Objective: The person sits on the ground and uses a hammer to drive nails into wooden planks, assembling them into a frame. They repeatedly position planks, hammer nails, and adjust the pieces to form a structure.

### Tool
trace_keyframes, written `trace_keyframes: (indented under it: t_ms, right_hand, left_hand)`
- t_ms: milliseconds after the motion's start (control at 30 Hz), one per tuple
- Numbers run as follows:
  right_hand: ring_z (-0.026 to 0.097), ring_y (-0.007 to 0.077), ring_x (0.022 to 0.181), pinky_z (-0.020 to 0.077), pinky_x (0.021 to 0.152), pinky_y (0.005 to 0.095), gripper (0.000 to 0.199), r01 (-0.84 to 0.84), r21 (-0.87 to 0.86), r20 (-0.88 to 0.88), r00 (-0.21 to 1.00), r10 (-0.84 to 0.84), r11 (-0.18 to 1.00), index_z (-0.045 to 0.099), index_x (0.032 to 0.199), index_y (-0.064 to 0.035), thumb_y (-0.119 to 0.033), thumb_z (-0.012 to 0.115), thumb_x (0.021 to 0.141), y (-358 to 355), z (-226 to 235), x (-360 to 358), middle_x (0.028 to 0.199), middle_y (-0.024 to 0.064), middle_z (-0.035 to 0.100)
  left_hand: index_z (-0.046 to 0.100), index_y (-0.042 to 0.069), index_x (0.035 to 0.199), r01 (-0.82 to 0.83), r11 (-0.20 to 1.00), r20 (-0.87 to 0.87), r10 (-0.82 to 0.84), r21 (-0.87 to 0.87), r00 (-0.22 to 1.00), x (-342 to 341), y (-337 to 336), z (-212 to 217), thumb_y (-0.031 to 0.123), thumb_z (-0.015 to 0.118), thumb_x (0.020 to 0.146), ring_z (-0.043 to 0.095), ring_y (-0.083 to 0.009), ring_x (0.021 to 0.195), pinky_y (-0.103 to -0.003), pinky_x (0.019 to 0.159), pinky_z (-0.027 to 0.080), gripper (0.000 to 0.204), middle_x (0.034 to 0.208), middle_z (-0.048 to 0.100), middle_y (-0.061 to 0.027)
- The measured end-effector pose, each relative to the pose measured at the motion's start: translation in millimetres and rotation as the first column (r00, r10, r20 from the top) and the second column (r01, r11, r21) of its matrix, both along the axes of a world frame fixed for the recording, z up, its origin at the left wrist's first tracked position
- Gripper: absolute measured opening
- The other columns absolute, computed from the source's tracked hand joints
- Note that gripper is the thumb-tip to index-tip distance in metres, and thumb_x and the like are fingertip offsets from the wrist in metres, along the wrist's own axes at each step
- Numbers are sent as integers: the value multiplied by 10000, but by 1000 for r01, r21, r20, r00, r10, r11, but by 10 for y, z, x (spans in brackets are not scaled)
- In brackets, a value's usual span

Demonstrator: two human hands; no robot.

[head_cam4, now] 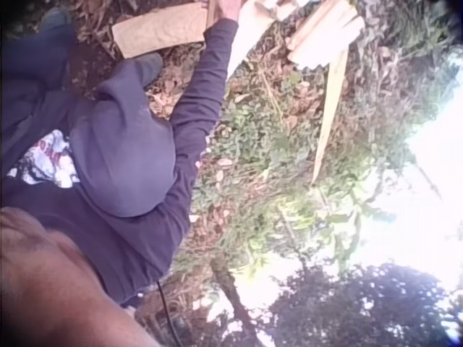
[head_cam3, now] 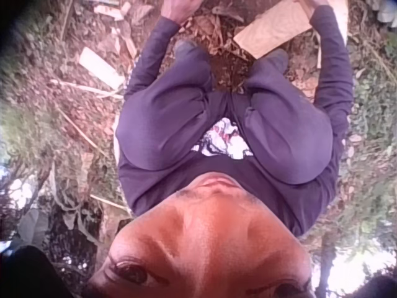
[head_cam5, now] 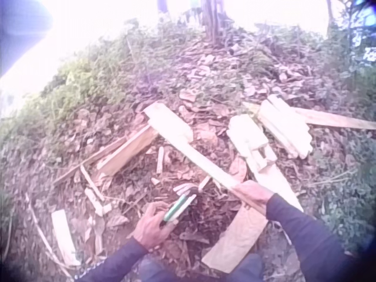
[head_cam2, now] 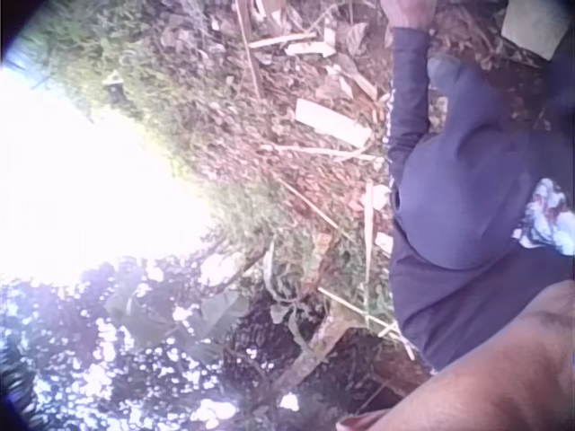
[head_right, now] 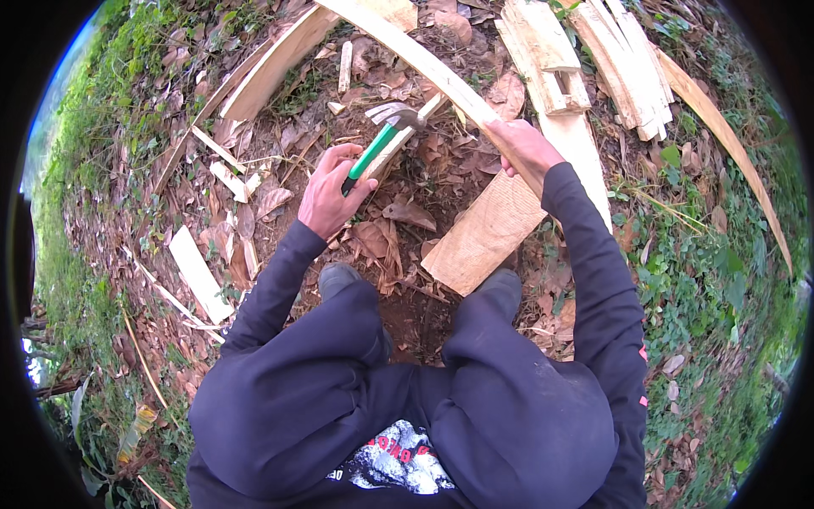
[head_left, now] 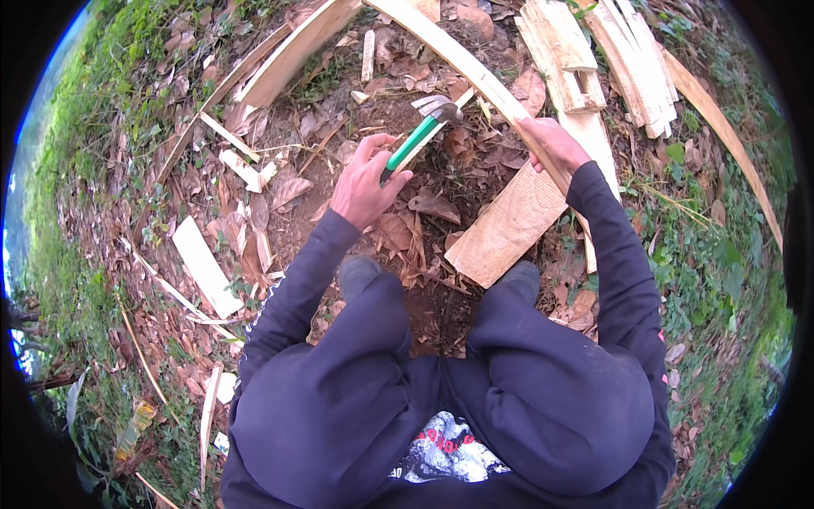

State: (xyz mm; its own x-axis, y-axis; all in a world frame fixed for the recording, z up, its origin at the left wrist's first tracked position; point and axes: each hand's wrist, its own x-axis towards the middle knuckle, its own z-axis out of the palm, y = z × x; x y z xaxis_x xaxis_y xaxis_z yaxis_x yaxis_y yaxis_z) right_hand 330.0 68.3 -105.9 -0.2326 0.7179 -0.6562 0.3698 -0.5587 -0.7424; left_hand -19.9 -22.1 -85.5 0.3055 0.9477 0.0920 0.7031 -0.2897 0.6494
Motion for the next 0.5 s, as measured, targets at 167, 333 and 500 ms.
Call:
trace_keyframes:
  t_ms: [167,333,500]
  right_hand:
    - [534,103,445,462,400,247,543,38,-6,-32,999,-39,999,571,1044,59,-479,585,975,32,19,9,606,16,476]
    - [538,104,440,458,392,242,567,17,-8,-45,999,-17,1000,572,1063,78,-480,596,968,93,11,93,614,34,508]
    - [538,111,437,471,388,250,594,21,-12,-41,999,-22,1000,566,1132,97,-474,590,972,122,-29,152,621,45,523]
  left_hand:
    - [622,-26,972,-47,998,-51,49,42,997,80,151,194,215,628,968,611,-326,917,-408,790,492,241,1064,574,-177]
    - [587,-20,1023,-34,990,-81,24,-135,996,205,422,481,225,577,1003,582,-358,684,-455,643,436,247,745,576,-171]
    - [532,-11,1048,60,992,51,-66,108,997,421,844,765,160,516,1009,564,-361,537,-462,546,431,176,638,550,-185]
